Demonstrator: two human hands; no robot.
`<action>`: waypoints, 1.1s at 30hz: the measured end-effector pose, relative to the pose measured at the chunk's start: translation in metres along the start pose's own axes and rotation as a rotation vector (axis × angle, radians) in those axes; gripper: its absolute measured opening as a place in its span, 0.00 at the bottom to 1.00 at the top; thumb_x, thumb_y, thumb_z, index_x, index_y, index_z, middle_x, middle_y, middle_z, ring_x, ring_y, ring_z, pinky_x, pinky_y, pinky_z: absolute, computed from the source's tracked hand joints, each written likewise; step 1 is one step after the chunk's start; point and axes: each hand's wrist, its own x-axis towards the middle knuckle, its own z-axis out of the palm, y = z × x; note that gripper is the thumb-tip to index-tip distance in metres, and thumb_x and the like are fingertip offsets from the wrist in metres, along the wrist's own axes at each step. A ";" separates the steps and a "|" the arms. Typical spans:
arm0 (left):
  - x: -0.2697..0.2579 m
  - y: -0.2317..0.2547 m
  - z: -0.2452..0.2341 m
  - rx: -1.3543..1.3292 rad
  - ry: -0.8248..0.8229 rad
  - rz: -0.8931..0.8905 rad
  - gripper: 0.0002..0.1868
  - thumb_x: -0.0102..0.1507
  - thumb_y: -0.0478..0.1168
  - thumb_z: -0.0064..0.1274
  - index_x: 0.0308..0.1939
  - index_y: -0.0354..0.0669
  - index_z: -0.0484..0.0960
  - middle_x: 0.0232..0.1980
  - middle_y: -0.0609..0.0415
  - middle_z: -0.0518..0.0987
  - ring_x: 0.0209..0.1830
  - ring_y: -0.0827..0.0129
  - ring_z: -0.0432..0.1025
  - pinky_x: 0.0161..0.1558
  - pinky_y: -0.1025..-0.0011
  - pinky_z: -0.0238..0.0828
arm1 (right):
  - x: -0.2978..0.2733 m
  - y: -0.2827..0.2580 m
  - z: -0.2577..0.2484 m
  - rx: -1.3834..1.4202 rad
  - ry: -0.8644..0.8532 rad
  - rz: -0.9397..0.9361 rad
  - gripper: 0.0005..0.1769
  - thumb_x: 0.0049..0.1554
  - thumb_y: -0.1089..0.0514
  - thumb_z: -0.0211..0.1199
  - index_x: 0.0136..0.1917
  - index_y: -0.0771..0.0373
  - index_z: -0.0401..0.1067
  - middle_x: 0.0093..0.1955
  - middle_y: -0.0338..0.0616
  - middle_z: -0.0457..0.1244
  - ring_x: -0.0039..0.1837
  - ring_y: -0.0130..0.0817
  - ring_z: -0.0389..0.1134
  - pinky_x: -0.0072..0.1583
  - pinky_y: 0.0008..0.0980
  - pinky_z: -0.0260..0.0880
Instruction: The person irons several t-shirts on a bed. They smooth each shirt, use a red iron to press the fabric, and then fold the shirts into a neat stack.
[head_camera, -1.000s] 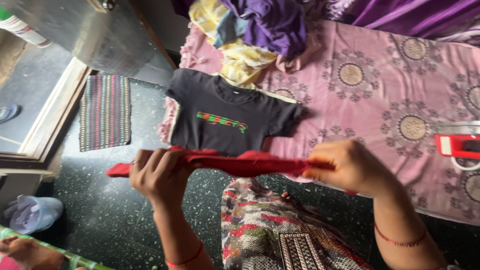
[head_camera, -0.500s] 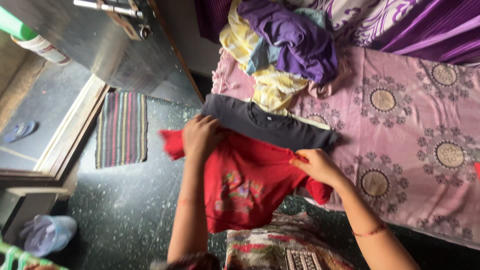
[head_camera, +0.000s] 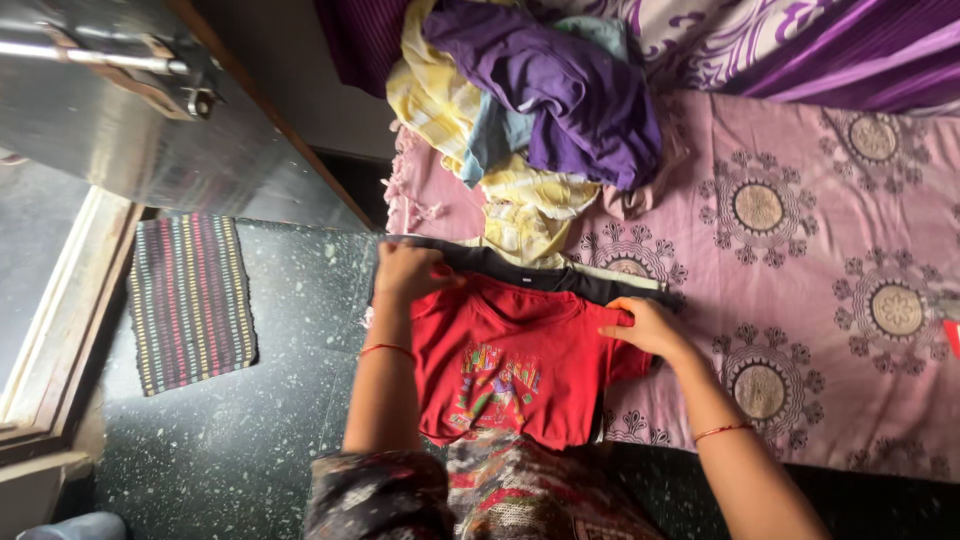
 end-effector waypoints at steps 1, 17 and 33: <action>0.000 -0.011 -0.004 0.037 -0.021 0.005 0.30 0.47 0.74 0.62 0.40 0.61 0.86 0.43 0.63 0.84 0.56 0.66 0.71 0.57 0.52 0.56 | 0.003 0.005 -0.006 -0.079 -0.008 -0.076 0.34 0.42 0.43 0.79 0.57 0.62 0.78 0.55 0.53 0.70 0.56 0.51 0.71 0.51 0.42 0.69; -0.013 -0.037 0.011 0.178 0.307 -0.309 0.09 0.65 0.51 0.55 0.42 0.58 0.86 0.51 0.62 0.81 0.64 0.62 0.68 0.69 0.45 0.50 | 0.000 0.006 0.018 -0.326 0.456 0.278 0.08 0.68 0.48 0.53 0.55 0.48 0.72 0.47 0.43 0.71 0.46 0.52 0.72 0.47 0.52 0.70; -0.073 0.066 0.073 -0.017 0.457 -0.484 0.40 0.67 0.67 0.39 0.79 0.57 0.58 0.83 0.45 0.49 0.82 0.46 0.43 0.76 0.48 0.37 | -0.028 -0.075 0.081 -0.395 0.445 0.199 0.45 0.59 0.35 0.53 0.81 0.59 0.51 0.85 0.48 0.43 0.84 0.50 0.41 0.78 0.59 0.36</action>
